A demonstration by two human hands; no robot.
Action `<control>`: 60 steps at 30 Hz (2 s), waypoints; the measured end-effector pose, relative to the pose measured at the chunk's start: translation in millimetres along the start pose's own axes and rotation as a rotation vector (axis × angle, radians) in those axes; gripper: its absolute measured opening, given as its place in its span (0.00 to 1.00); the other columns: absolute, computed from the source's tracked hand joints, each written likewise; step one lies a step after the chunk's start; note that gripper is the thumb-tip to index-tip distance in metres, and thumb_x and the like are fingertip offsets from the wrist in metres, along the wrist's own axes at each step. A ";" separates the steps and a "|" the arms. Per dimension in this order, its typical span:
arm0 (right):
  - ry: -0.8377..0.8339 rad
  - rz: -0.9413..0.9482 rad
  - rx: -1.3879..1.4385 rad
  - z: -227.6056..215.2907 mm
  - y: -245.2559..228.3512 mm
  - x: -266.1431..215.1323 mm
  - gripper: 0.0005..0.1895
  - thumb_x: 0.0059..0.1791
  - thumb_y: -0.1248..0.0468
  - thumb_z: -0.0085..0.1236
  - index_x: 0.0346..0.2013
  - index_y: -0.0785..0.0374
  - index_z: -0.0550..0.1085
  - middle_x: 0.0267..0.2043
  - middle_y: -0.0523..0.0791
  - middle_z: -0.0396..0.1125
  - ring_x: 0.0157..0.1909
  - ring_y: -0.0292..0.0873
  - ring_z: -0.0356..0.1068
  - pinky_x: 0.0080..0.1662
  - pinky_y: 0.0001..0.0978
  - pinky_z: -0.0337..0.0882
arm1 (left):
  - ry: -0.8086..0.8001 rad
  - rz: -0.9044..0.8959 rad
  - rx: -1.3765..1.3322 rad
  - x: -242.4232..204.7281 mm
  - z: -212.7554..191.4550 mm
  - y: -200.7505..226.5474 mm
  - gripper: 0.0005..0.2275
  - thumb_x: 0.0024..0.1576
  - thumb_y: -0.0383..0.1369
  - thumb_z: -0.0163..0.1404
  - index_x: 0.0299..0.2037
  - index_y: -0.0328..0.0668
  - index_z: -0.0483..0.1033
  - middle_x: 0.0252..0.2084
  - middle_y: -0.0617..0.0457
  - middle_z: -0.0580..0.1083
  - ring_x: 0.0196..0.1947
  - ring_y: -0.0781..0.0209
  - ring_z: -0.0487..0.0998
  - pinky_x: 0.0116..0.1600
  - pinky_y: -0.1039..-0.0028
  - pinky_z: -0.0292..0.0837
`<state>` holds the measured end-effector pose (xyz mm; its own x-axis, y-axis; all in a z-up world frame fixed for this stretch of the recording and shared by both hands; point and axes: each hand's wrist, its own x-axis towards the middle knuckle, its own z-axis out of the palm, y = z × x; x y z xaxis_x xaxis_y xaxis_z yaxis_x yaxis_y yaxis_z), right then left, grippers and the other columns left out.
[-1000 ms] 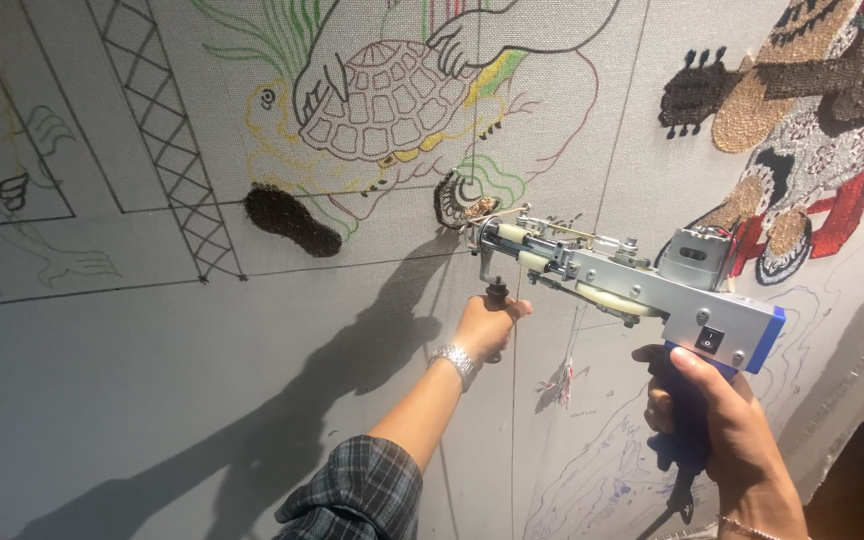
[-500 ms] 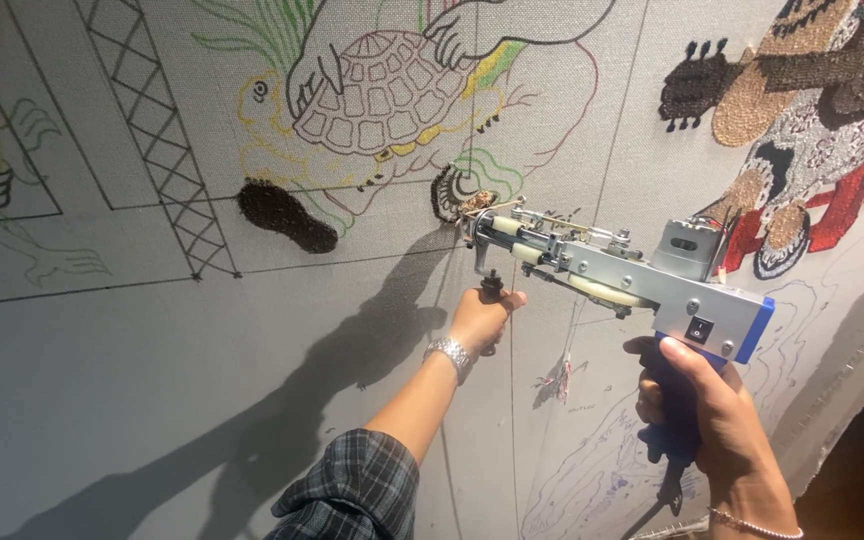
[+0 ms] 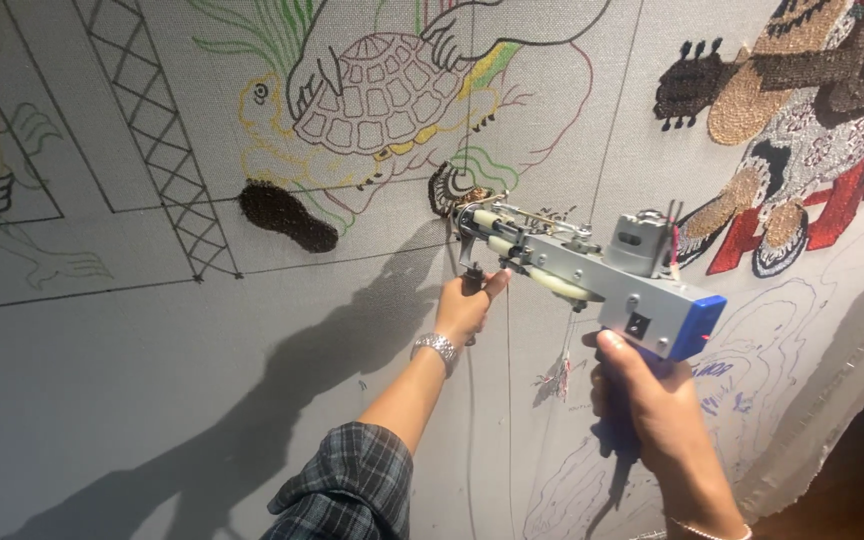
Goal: The person uses a tufting gun to apply yarn to a canvas, following a sketched design. They periodically stop to pull out loose yarn strands by hand and then resume tufting with the gun.
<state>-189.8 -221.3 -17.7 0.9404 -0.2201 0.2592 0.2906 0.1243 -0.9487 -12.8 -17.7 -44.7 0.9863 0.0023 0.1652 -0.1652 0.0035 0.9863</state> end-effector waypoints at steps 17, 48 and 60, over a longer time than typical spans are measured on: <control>-0.048 0.154 0.198 42.2 27.4 0.7 0.19 0.49 0.54 0.61 0.41 0.69 0.74 0.19 0.45 0.60 0.18 0.39 0.59 0.25 0.34 0.63 | 0.187 0.033 0.534 27.0 -40.2 8.6 0.16 0.54 0.50 0.55 0.39 0.47 0.84 0.33 0.51 0.82 0.34 0.56 0.82 0.42 0.64 0.74; -0.052 0.153 0.200 37.2 21.3 8.3 0.20 0.49 0.53 0.57 0.42 0.70 0.75 0.19 0.44 0.59 0.18 0.39 0.58 0.25 0.34 0.62 | 0.178 0.034 0.568 40.2 -31.9 5.5 0.20 0.58 0.53 0.53 0.34 0.41 0.83 0.30 0.50 0.82 0.33 0.52 0.84 0.40 0.63 0.75; -0.086 0.227 0.221 -46.7 15.5 8.4 0.25 0.49 0.51 0.54 0.49 0.70 0.76 0.19 0.45 0.59 0.18 0.39 0.55 0.24 0.33 0.58 | -0.297 -0.025 0.094 3.9 5.2 15.9 0.28 0.52 0.48 0.59 0.63 0.56 0.69 0.50 0.65 0.77 0.23 0.69 0.75 0.30 0.78 0.69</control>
<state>-185.6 -266.4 -38.7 0.9943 -0.0817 0.0688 0.0944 0.3698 -0.9243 -11.6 -22.8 -28.4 0.9496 -0.2893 0.1208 -0.1535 -0.0928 0.9838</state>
